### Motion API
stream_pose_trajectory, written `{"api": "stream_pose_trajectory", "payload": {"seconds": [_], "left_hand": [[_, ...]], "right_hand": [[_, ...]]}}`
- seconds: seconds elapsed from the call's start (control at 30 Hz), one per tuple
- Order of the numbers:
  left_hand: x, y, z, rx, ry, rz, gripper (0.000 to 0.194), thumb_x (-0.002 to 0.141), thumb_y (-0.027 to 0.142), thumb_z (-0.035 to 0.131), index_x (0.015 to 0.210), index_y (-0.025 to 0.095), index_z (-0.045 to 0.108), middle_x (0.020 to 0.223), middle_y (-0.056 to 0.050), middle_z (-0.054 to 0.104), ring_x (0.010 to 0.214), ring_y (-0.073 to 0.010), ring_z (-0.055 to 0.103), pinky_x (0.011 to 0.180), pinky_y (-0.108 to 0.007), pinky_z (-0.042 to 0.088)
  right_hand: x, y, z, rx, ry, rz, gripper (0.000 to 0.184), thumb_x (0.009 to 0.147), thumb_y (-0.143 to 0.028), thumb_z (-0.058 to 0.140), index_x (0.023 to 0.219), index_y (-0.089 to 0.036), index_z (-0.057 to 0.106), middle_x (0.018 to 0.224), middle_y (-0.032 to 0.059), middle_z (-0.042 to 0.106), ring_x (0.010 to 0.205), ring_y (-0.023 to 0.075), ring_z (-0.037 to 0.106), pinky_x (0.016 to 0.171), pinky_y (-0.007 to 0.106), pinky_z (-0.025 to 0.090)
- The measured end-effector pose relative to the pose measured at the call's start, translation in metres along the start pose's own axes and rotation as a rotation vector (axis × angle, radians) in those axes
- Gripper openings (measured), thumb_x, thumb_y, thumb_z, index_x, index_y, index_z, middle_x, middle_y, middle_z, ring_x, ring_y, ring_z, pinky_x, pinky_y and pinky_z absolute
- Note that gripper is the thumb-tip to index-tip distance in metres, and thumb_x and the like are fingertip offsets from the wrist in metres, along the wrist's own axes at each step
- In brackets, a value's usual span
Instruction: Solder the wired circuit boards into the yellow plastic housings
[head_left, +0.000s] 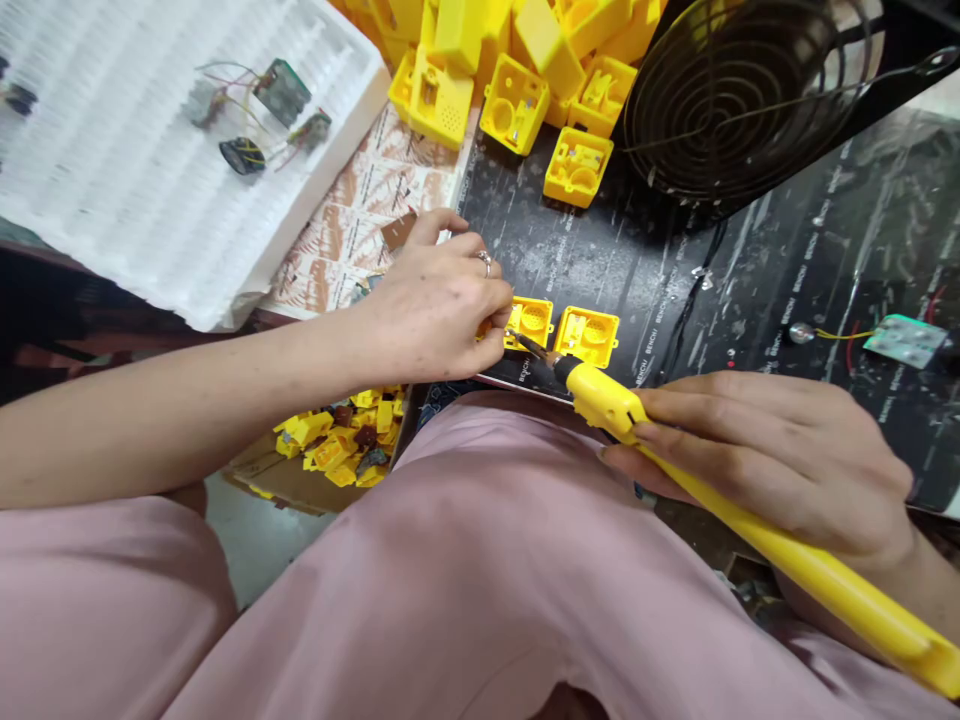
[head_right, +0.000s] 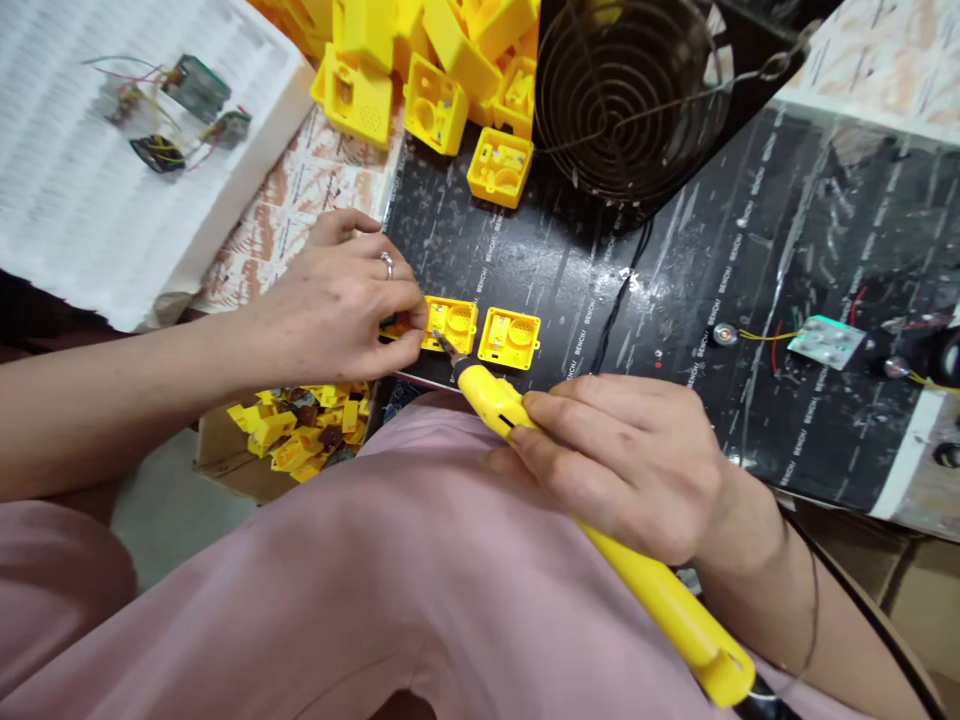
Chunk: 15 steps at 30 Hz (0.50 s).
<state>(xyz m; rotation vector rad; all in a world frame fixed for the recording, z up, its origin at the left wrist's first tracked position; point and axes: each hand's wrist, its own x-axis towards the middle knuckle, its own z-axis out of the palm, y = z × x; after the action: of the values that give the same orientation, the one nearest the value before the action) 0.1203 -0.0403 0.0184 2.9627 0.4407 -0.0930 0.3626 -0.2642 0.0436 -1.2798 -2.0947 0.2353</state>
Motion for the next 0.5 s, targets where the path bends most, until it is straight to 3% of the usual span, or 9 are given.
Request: {"api": "stream_pose_trajectory", "payload": {"seconds": [0.1, 0.23, 0.33, 0.4, 0.5], "left_hand": [[0.002, 0.001, -0.002, 0.012, -0.031, 0.002, 0.031, 0.104, 0.03, 0.055, 0.089, 0.027, 0.082, 0.087, -0.004, 0.081, 0.102, -0.0287, 0.073, 0.128, -0.057, 0.049], [0.003, 0.001, -0.004, 0.009, -0.044, 0.005, 0.032, 0.105, 0.03, 0.055, 0.09, 0.026, 0.083, 0.085, -0.003, 0.079, 0.102, -0.0285, 0.074, 0.127, -0.056, 0.049], [0.003, 0.001, -0.004, -0.001, -0.055, 0.008, 0.031, 0.105, 0.029, 0.055, 0.092, 0.026, 0.083, 0.088, -0.003, 0.081, 0.105, -0.0288, 0.074, 0.128, -0.056, 0.048], [0.003, 0.0, -0.002, -0.026, -0.052, 0.007, 0.029, 0.104, 0.029, 0.057, 0.092, 0.026, 0.084, 0.09, -0.003, 0.082, 0.108, -0.0294, 0.075, 0.13, -0.056, 0.047], [0.004, 0.0, 0.001, -0.071, -0.015, 0.011, 0.026, 0.1, 0.027, 0.06, 0.087, 0.026, 0.082, 0.089, -0.004, 0.082, 0.11, -0.0303, 0.075, 0.131, -0.057, 0.047]], "right_hand": [[-0.002, 0.003, 0.001, 0.002, 0.022, -0.057, 0.021, 0.105, -0.009, 0.091, 0.116, -0.016, 0.075, 0.103, 0.0061, 0.088, 0.087, 0.0161, 0.084, 0.08, 0.031, 0.071], [-0.004, 0.002, 0.004, 0.014, 0.041, 0.038, 0.029, 0.1, -0.002, 0.093, 0.115, -0.019, 0.075, 0.104, 0.0054, 0.088, 0.092, 0.0185, 0.085, 0.083, 0.034, 0.072], [-0.006, -0.002, 0.0, 0.051, 0.012, 0.017, 0.016, 0.109, -0.012, 0.086, 0.116, -0.022, 0.076, 0.105, 0.0049, 0.088, 0.091, 0.0179, 0.086, 0.084, 0.032, 0.072], [-0.011, -0.005, -0.005, 0.072, 0.023, 0.147, 0.002, 0.119, -0.025, 0.078, 0.117, -0.027, 0.077, 0.103, 0.004, 0.087, 0.091, 0.0175, 0.086, 0.085, 0.031, 0.072], [-0.026, -0.003, -0.005, 0.11, 0.14, 0.351, 0.008, 0.121, -0.038, 0.075, 0.123, -0.035, 0.082, 0.095, 0.0023, 0.084, 0.086, 0.019, 0.085, 0.077, 0.032, 0.07]]}}
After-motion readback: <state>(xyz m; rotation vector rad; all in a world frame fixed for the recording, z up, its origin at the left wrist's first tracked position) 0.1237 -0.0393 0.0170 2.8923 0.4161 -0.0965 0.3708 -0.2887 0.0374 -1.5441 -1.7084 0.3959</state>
